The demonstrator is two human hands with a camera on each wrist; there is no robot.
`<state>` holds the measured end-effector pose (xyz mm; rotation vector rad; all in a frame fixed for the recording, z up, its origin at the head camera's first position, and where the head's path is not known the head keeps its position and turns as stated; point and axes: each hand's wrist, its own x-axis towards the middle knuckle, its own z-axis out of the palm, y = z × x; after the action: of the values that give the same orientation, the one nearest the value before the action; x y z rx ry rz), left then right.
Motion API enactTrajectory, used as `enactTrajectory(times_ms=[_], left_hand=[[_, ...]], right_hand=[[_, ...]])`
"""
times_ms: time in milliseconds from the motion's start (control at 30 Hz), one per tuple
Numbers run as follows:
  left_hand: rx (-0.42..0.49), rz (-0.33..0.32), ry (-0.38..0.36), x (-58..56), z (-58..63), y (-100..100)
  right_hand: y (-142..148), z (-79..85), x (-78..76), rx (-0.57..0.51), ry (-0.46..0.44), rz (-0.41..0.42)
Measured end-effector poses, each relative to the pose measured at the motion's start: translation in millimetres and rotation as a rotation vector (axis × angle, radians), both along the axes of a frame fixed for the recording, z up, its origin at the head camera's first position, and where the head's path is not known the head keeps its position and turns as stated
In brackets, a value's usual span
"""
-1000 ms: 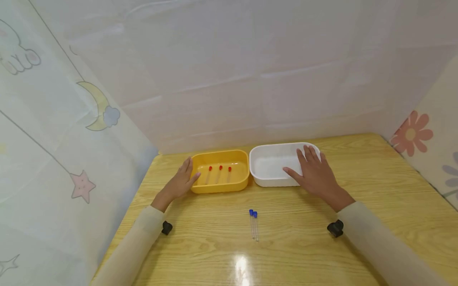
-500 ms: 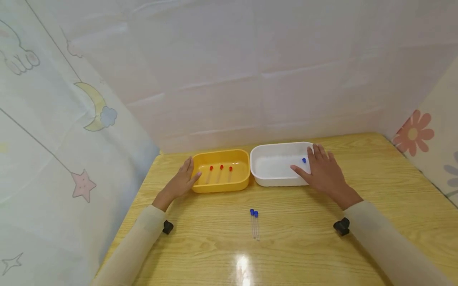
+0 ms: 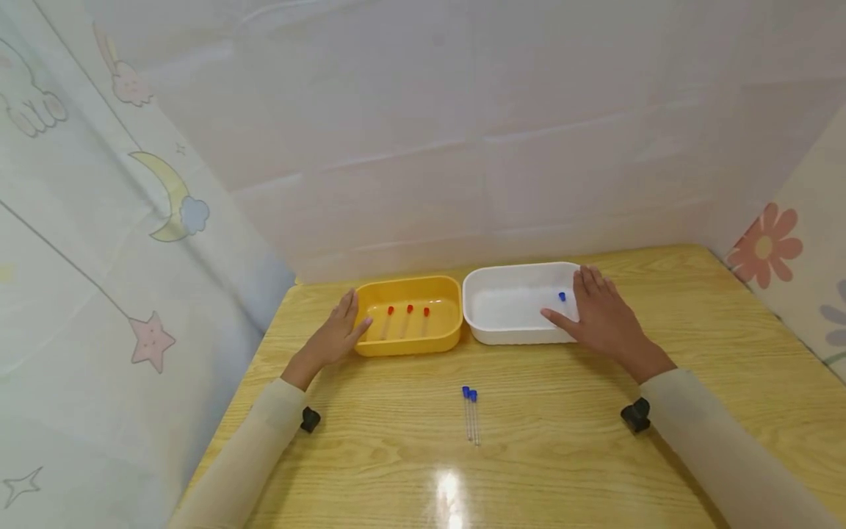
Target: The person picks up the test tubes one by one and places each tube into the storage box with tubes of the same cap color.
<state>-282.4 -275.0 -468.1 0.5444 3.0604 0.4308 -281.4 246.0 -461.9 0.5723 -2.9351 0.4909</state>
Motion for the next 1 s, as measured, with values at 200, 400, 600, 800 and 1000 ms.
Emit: enactTrajectory(times_ms=[200, 400, 600, 800, 1000], left_hand=[[-0.018, 0.008, -0.004, -1.0, -1.3, 0.2], [-0.012, 0.011, -0.008, -1.2, -2.2, -0.3], [-0.009, 0.007, -0.001, -1.2, -2.8, -0.6], [-0.012, 0.000, 0.009, -2.9, -4.1, -1.8], [-0.004, 0.001, 0.012, -1.0, -2.5, -0.3]], right_hand=[[3.6, -6.3, -1.3, 0.013, -0.023, 0.025], [4.9, -6.9, -1.1, 0.008, -0.036, 0.038], [4.7, -7.4, -1.3, 0.017, -0.036, 0.033], [5.4, -8.8, -2.3, 0.028, -0.029, 0.028], [5.1, -8.9, -2.3, 0.029, -0.028, 0.023]])
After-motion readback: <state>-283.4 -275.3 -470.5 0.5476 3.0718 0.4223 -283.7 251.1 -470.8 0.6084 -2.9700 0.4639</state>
